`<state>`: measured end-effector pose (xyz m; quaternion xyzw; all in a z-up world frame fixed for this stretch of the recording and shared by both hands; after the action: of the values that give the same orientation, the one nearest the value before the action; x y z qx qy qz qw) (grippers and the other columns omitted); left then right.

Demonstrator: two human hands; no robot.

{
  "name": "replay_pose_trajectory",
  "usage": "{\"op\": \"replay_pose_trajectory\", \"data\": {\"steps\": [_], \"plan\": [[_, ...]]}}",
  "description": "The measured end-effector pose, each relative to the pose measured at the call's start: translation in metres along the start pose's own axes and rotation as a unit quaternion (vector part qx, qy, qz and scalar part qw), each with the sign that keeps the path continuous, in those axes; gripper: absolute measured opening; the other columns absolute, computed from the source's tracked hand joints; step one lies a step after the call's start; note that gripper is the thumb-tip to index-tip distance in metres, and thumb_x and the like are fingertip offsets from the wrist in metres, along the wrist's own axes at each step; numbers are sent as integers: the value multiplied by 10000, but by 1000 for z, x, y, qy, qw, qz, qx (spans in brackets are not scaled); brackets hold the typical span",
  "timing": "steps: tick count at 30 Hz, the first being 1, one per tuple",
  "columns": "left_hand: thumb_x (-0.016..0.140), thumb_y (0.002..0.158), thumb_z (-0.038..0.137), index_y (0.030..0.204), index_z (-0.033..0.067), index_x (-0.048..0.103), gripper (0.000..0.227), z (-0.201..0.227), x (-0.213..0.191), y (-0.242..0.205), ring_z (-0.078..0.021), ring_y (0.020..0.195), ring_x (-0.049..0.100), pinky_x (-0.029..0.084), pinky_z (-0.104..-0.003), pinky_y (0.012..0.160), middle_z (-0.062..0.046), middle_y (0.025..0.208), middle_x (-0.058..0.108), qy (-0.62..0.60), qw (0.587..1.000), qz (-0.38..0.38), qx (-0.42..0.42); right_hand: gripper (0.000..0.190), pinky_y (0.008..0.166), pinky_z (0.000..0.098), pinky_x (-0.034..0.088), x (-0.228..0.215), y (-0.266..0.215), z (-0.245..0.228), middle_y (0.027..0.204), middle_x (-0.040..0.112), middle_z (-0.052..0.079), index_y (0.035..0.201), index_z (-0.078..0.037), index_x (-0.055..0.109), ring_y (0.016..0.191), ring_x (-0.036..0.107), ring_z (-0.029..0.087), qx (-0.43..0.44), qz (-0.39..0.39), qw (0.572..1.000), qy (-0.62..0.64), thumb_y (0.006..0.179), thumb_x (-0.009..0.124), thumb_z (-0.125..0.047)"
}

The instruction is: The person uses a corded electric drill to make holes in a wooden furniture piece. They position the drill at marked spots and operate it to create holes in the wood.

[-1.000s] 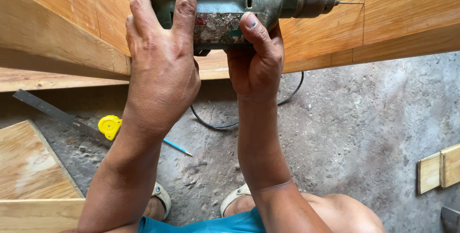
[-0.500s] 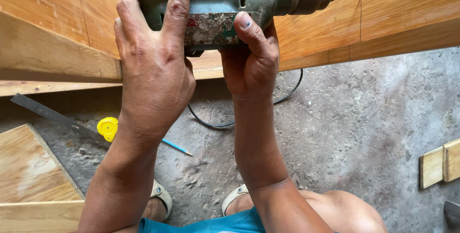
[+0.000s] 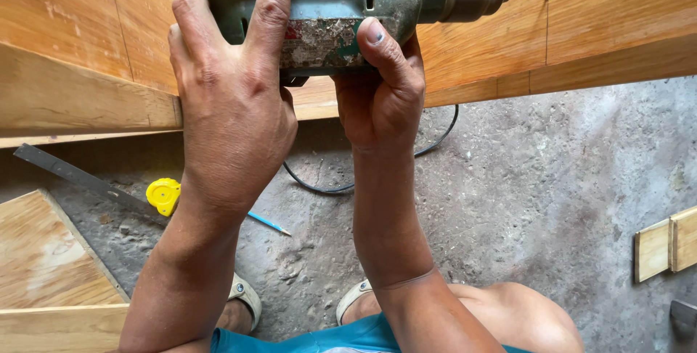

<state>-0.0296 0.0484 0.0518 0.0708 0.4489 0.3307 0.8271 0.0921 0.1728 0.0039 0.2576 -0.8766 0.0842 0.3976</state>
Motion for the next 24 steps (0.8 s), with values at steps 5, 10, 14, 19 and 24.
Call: {"op": "replay_pose_trajectory", "data": {"steps": [5,10,14,19,24], "plan": [[632,884,-138,1643,249,355,896,1,1,6,-409,1124,506,476,-515,1053,-240,1259,397,-21,1000,0,0,329,1024,440,597,0,3,-2,1165,697,150,1331,45,570,1104,708,258,-2,3,1000,-4,1044,713,-29],[625,867,-131,1621,242,347,886,2,0,8,-409,1140,505,477,-498,1068,-237,1287,399,-6,1000,-4,3,343,1017,444,599,-3,5,-5,1161,694,158,1337,42,566,1099,712,262,-4,5,1000,-9,1036,718,-23],[638,879,-121,1639,255,349,897,5,-2,11,-412,1142,502,473,-494,1073,-232,1297,399,-4,1000,-3,2,356,1027,441,598,-2,8,-7,1162,697,167,1343,56,559,1099,714,264,-3,7,1000,-8,1034,715,-26],[625,877,-137,1634,257,355,895,8,-2,12,-418,1125,503,472,-512,1058,-242,1293,393,-3,1000,-8,-8,356,1023,436,595,0,8,-10,1162,700,156,1352,44,558,1100,712,261,-2,4,1000,3,1037,712,-16],[635,890,-128,1647,260,364,893,8,-1,13,-420,1112,504,471,-526,1054,-250,1284,390,-1,1000,-8,-7,359,1045,440,585,2,8,-10,1172,702,164,1349,57,556,1118,704,266,-3,7,1000,-2,1030,703,-18]]}}
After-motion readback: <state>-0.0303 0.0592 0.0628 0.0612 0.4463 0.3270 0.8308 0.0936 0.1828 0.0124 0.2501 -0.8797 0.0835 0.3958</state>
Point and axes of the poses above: each hand's wrist, its own y-axis towards the middle knuckle, its own x-axis out of the palm, z = x × y, the point moved 6 cm from there along y, towards the middle knuckle
